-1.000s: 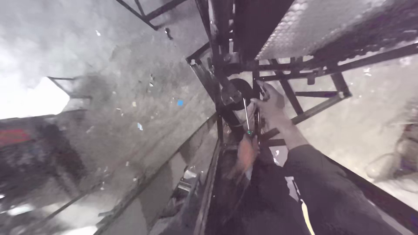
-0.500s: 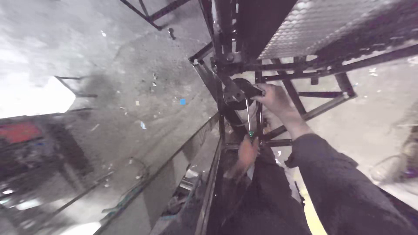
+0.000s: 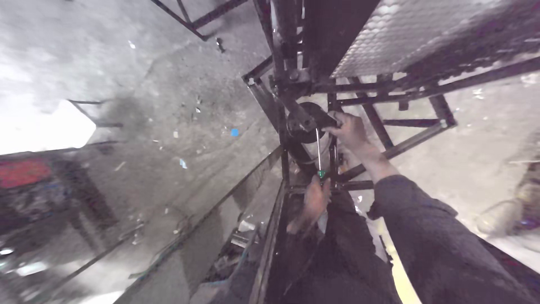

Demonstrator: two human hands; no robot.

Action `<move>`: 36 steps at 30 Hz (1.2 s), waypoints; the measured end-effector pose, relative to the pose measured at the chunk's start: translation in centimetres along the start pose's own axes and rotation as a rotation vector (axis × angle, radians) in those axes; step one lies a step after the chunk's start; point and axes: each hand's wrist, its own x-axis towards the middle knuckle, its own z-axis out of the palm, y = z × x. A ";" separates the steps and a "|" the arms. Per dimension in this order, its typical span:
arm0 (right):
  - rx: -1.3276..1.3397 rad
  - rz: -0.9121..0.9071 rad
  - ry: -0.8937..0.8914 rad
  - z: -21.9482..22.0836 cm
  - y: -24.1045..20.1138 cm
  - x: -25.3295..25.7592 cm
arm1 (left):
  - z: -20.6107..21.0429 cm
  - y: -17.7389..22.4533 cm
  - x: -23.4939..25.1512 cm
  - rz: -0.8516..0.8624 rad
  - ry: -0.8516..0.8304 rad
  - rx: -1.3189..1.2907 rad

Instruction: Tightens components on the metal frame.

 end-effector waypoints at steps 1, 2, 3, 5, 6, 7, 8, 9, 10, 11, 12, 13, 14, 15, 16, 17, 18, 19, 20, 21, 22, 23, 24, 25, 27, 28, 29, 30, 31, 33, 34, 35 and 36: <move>-0.004 -0.014 0.002 0.1 0.1 0.1 | 0.1 -0.2 0.0 0.013 0.009 -0.009; -0.012 -0.033 0.002 0.1 0.1 0.1 | 0.1 -0.3 0.0 0.030 0.022 -0.011; -0.020 -0.066 0.013 0.1 0.3 0.2 | 0.3 -0.5 0.0 0.041 0.040 -0.010; -0.028 -0.137 0.028 0.4 0.7 0.3 | 0.6 -0.8 -0.1 0.055 0.080 -0.012; -0.027 -0.167 0.029 0.6 0.8 0.4 | 0.7 -0.9 0.0 0.066 0.098 -0.012; -0.030 -0.188 0.016 0.8 0.8 0.5 | 0.8 -0.9 0.0 0.071 0.108 -0.010; -0.037 -0.203 -0.001 0.9 0.6 0.7 | 0.9 -0.8 0.0 0.073 0.120 -0.005; -0.038 -0.227 0.001 1.1 0.5 0.7 | 1.0 -0.8 -0.1 0.077 0.134 0.000; -0.046 -0.244 0.001 1.2 0.5 0.6 | 1.3 -0.8 -0.3 0.086 0.154 0.012; -0.051 -0.245 0.002 1.3 0.6 0.3 | 1.4 -0.7 -0.6 0.089 0.166 0.030; -0.050 -0.238 0.008 1.3 0.5 0.2 | 1.3 -0.5 -0.6 0.072 0.157 0.053; -0.051 -0.227 0.015 1.1 0.4 0.4 | 1.0 -0.2 -0.4 0.054 0.149 0.075; -0.060 -0.219 0.018 1.0 0.3 0.4 | 0.7 0.1 -0.4 0.028 0.143 0.098; -0.076 -0.214 0.016 1.0 0.3 0.3 | 0.6 0.1 -0.5 0.012 0.146 0.117; -0.096 -0.212 0.013 0.8 0.3 0.4 | 0.4 0.1 -0.3 0.007 0.139 0.132; -0.114 -0.206 0.004 0.5 0.2 0.6 | 0.2 -0.1 -0.1 0.014 0.128 0.138; -0.119 -0.200 -0.002 0.3 0.2 0.7 | 0.1 -0.3 0.0 0.034 0.131 0.130; -0.117 -0.196 -0.006 0.2 0.3 0.8 | 0.1 -0.6 0.1 0.058 0.146 0.121; -0.110 -0.190 -0.009 0.1 0.4 0.9 | 0.1 -0.8 0.2 0.072 0.156 0.114; -0.102 -0.190 -0.006 0.1 0.5 1.0 | 0.0 -0.8 0.2 0.079 0.159 0.108; -0.092 -0.182 -0.004 0.1 0.6 1.0 | -0.1 -0.7 0.2 0.080 0.156 0.103; -0.082 -0.179 0.000 0.0 0.7 1.0 | -0.1 -0.4 0.2 0.075 0.146 0.093; -0.071 -0.182 0.002 0.0 0.7 1.0 | -0.2 -0.2 0.1 0.072 0.138 0.083; -0.066 -0.189 0.002 -0.1 0.7 1.1 | -0.1 -0.1 0.1 0.072 0.137 0.071; -0.091 -0.191 -0.012 -0.2 0.9 1.5 | 0.2 -0.2 0.3 0.087 0.151 0.045; -0.102 -0.193 -0.015 -0.2 0.9 1.7 | 0.5 -0.3 0.3 0.096 0.157 0.025; -0.101 -0.195 -0.017 -0.2 0.8 1.8 | 0.7 -0.2 0.3 0.102 0.163 -0.008; -0.085 -0.194 -0.023 -0.3 0.7 1.9 | 1.0 0.0 0.3 0.100 0.166 -0.045; -0.059 -0.180 -0.044 -0.5 0.4 2.0 | 1.4 0.2 0.2 0.092 0.171 -0.073; -0.009 -0.126 -0.091 -0.6 -0.2 2.1 | 2.1 0.7 0.1 0.091 0.191 -0.120; 0.002 -0.111 -0.083 -0.3 -0.1 2.1 | 2.3 0.9 0.3 0.096 0.189 -0.144; 0.019 -0.093 -0.067 0.0 0.1 1.4 | 2.5 0.9 -0.1 0.091 0.172 -0.154; 0.050 -0.029 -0.078 0.1 -0.2 1.1 | 2.6 0.9 -0.6 0.083 0.162 -0.141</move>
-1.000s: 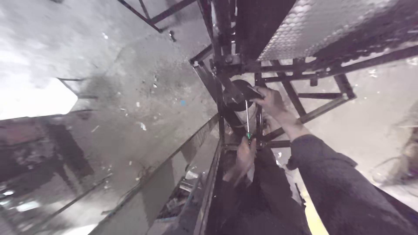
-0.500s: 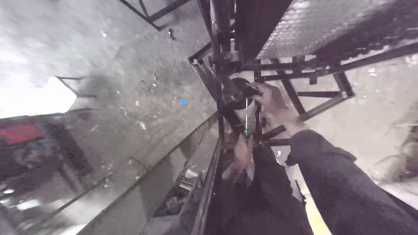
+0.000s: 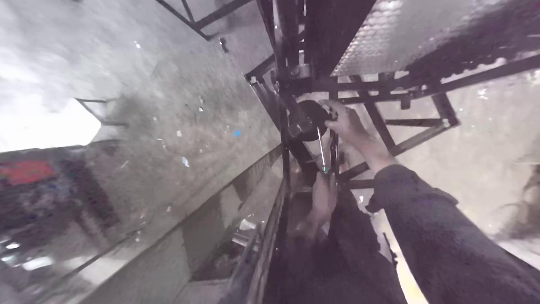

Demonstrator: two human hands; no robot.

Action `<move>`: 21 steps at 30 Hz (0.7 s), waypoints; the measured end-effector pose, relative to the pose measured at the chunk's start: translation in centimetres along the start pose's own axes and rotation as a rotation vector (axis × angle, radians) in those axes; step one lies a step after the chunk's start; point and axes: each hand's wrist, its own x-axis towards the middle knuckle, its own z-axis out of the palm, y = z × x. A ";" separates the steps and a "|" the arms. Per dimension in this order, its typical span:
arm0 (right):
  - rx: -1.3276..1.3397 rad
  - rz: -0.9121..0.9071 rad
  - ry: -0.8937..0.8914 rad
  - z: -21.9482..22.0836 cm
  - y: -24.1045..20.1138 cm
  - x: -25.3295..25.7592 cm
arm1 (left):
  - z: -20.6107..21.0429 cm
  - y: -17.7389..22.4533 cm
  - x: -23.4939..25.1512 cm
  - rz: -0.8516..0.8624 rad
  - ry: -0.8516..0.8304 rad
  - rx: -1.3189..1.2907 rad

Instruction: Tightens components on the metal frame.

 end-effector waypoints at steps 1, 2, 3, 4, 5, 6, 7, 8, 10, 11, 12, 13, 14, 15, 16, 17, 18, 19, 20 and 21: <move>0.062 0.040 0.018 -0.1 -0.3 0.1 | -0.1 0.2 0.1 -0.005 -0.006 0.015; 0.124 0.065 0.062 -0.2 -0.3 0.1 | -0.3 0.6 0.5 -0.009 -0.006 0.032; 0.177 0.098 0.101 -0.2 -0.3 -0.3 | -0.4 0.6 0.5 -0.017 -0.006 0.041; 0.222 0.145 0.124 -0.1 -0.1 -0.8 | -0.4 0.4 0.4 -0.021 -0.005 0.043; 0.237 0.186 0.138 -0.1 -0.1 -1.1 | -0.4 0.3 0.4 -0.020 -0.008 0.039; 0.240 0.215 0.134 -0.1 0.0 -1.4 | -0.4 0.1 0.6 -0.013 -0.014 0.035; 0.250 0.232 0.122 0.0 0.1 -1.4 | -0.3 0.0 0.7 -0.003 -0.016 0.030; 0.266 0.222 0.116 0.2 0.1 -1.5 | -0.2 -0.1 0.7 0.007 -0.010 0.025; 0.286 0.176 0.121 0.4 0.1 -1.4 | -0.2 0.0 0.8 0.029 0.005 0.012; 0.294 0.163 0.123 0.6 0.2 -1.2 | -0.2 0.1 0.8 0.034 0.006 0.003; 0.306 0.167 0.125 0.8 0.3 -1.1 | -0.2 0.2 0.8 0.034 0.006 -0.004; 0.321 0.184 0.126 1.0 0.3 -1.0 | -0.2 0.3 0.8 0.034 0.007 -0.001; 0.347 0.207 0.124 1.0 0.3 -0.8 | -0.1 0.5 0.9 0.033 0.011 0.004; 0.382 0.236 0.124 1.2 0.2 -0.7 | -0.1 0.7 0.9 0.025 0.012 0.009; 0.419 0.260 0.131 1.4 0.2 -0.7 | -0.1 0.8 0.8 0.016 0.015 0.011; 0.444 0.276 0.146 1.6 0.2 -0.6 | 0.0 0.9 0.8 0.011 0.022 0.008; 0.451 0.284 0.162 1.7 0.1 -0.7 | 0.0 1.0 0.7 0.002 0.031 0.008; 0.448 0.289 0.175 1.8 0.1 -0.7 | 0.1 1.1 0.7 -0.010 0.037 0.017; 0.445 0.295 0.180 1.7 -0.1 -0.7 | 0.1 1.1 0.7 -0.013 0.045 0.025; 0.446 0.311 0.180 1.6 -0.3 -0.7 | 0.0 1.2 0.7 -0.013 0.051 0.034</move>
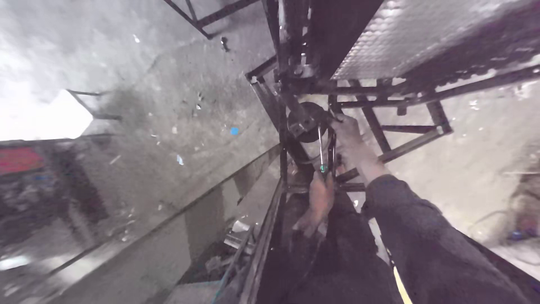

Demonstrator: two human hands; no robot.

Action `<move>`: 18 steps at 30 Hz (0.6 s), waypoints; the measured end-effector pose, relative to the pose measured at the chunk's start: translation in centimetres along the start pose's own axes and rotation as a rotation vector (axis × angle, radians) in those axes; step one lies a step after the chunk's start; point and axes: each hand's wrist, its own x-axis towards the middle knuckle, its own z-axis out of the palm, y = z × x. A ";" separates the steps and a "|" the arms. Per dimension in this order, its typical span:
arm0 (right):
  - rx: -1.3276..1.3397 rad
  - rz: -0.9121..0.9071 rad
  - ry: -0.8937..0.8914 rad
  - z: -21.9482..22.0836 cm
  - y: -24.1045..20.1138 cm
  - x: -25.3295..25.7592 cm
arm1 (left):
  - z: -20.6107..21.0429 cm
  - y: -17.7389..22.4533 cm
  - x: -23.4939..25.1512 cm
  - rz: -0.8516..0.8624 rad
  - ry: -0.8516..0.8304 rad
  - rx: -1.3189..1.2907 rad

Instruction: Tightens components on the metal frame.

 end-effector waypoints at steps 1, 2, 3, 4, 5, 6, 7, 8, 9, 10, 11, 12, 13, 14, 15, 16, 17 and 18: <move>0.004 0.024 0.002 0.0 -0.2 -0.2 | 0.0 0.0 -0.1 0.001 0.006 0.007; 0.007 0.043 0.007 0.0 -0.3 -0.4 | 0.1 -0.1 -0.1 0.002 0.010 0.009; 0.010 0.054 0.010 0.0 -0.4 -0.3 | 0.1 -0.1 0.0 0.005 0.013 0.009; 0.019 0.063 0.018 0.0 -0.4 -0.4 | 0.1 -0.1 -0.1 0.005 0.015 0.008; 0.029 0.071 0.023 0.1 -0.3 -0.4 | 0.1 -0.1 -0.2 -0.002 0.013 0.009; 0.038 0.073 0.025 0.1 -0.1 -0.4 | 0.1 0.0 -0.3 -0.016 0.009 0.012; 0.046 0.067 0.027 0.2 0.2 -0.4 | 0.1 0.0 -0.5 -0.036 0.004 0.015; 0.044 0.044 0.030 0.2 0.4 -0.3 | 0.2 0.0 -0.6 -0.050 0.002 0.016; 0.036 0.004 0.039 0.2 0.7 -0.1 | 0.3 -0.2 -0.7 -0.055 0.004 0.020; 0.022 -0.051 0.046 0.2 1.0 -0.1 | 0.4 -0.4 -0.8 -0.054 0.009 0.027; -0.010 -0.108 0.049 0.2 1.2 0.1 | 0.5 -0.7 -0.9 -0.050 0.020 0.027; -0.055 -0.161 0.046 0.1 1.3 0.2 | 0.6 -0.9 -0.9 -0.038 0.034 0.023; -0.108 -0.203 0.035 -0.1 1.3 0.3 | 0.6 -1.1 -1.0 -0.027 0.044 0.017; -0.154 -0.243 0.026 -0.3 1.3 0.6 | 0.7 -1.1 -0.9 -0.019 0.049 0.011; -0.192 -0.285 0.022 -0.3 1.3 0.9 | 0.7 -1.1 -0.8 -0.015 0.052 0.005; -0.225 -0.321 0.015 -0.4 1.3 1.1 | 0.7 -1.1 -0.7 -0.011 0.054 -0.002; -0.253 -0.347 -0.008 -0.6 1.2 1.3 | 0.8 -1.2 -0.6 -0.005 0.057 -0.014; -0.276 -0.374 -0.040 -0.8 1.0 1.5 | 0.8 -1.3 -0.6 0.004 0.058 -0.026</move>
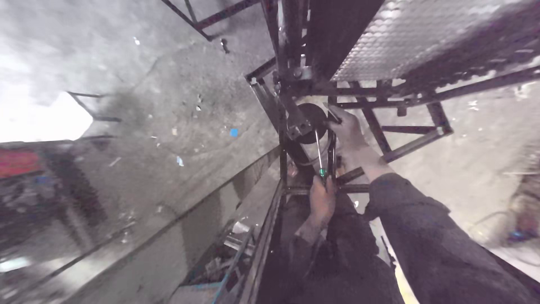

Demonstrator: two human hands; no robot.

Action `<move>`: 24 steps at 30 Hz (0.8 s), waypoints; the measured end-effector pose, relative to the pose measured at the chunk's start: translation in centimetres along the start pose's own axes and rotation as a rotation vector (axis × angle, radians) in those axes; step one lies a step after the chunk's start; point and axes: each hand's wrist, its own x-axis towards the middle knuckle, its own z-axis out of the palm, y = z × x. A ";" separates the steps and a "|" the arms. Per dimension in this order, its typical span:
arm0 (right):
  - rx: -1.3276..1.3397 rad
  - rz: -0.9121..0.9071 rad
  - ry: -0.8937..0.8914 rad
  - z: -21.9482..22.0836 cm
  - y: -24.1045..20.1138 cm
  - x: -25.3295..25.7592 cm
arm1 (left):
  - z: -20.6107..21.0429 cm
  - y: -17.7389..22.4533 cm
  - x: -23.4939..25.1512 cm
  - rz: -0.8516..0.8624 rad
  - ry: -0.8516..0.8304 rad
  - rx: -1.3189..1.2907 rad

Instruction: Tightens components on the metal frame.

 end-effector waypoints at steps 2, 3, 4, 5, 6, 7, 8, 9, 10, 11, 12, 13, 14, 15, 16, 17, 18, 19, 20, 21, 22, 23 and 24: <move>-0.023 -0.081 -0.065 -0.4 0.2 0.4 | -0.1 -0.1 0.0 0.018 0.002 -0.007; -0.044 -0.115 -0.100 -0.6 0.2 0.7 | 0.0 0.0 0.1 0.027 0.006 -0.008; -0.072 -0.151 -0.133 -0.9 0.1 0.9 | 0.0 0.0 0.1 0.034 0.012 0.001; -0.102 -0.175 -0.163 -1.1 -0.1 1.1 | 0.0 0.1 0.1 0.039 0.018 0.019; -0.136 -0.189 -0.194 -1.4 -0.3 1.3 | 0.0 0.3 0.2 0.038 0.019 0.039; -0.157 -0.201 -0.214 -1.5 -0.5 1.4 | -0.1 0.4 0.2 0.035 0.017 0.056; -0.169 -0.200 -0.229 -1.6 -0.6 1.5 | -0.2 0.5 0.2 0.032 0.012 0.067; -0.171 -0.192 -0.231 -1.6 -0.5 1.6 | -0.4 0.7 0.2 0.028 0.004 0.078; -0.166 -0.183 -0.229 -1.6 -0.5 1.7 | -0.5 0.8 0.2 0.026 -0.004 0.087; -0.155 -0.173 -0.224 -1.5 -0.5 1.7 | -0.7 0.9 0.3 0.024 -0.013 0.098; -0.139 -0.166 -0.218 -1.5 -0.4 1.6 | -0.9 1.1 0.3 0.017 -0.023 0.115; -0.125 -0.157 -0.212 -1.5 -0.4 1.5 | -1.1 1.2 0.2 0.009 -0.032 0.137; -0.113 -0.152 -0.205 -1.5 -0.3 1.5 | -1.3 1.3 0.2 0.008 -0.032 0.156; -0.102 -0.153 -0.203 -1.4 -0.3 1.5 | -1.5 1.4 0.2 0.006 -0.028 0.169; -0.095 -0.153 -0.200 -1.4 -0.4 1.5 | -1.6 1.3 0.2 0.005 -0.019 0.178; -0.096 -0.150 -0.201 -1.4 -0.4 1.4 | -1.7 1.3 0.2 0.006 -0.010 0.187; -0.099 -0.137 -0.207 -1.5 -0.4 1.4 | -1.7 1.1 0.3 0.003 -0.005 0.194; -0.104 -0.121 -0.214 -1.6 -0.5 1.4 | -1.7 1.0 0.3 0.006 -0.005 0.193; -0.109 -0.098 -0.213 -1.7 -0.6 1.4 | -1.7 0.8 0.5 0.005 -0.011 0.191; -0.107 -0.071 -0.197 -1.7 -0.4 1.2 | -1.8 0.6 0.5 0.002 -0.020 0.186; -0.107 -0.042 -0.165 -1.7 -0.3 0.8 | -1.8 0.5 0.6 0.003 -0.028 0.179; -0.108 -0.011 -0.116 -1.8 -0.1 0.5 | -1.7 0.5 0.7 0.003 -0.036 0.170; -0.111 0.011 -0.053 -1.8 -0.1 0.3 | -1.6 0.5 0.9 0.004 -0.040 0.156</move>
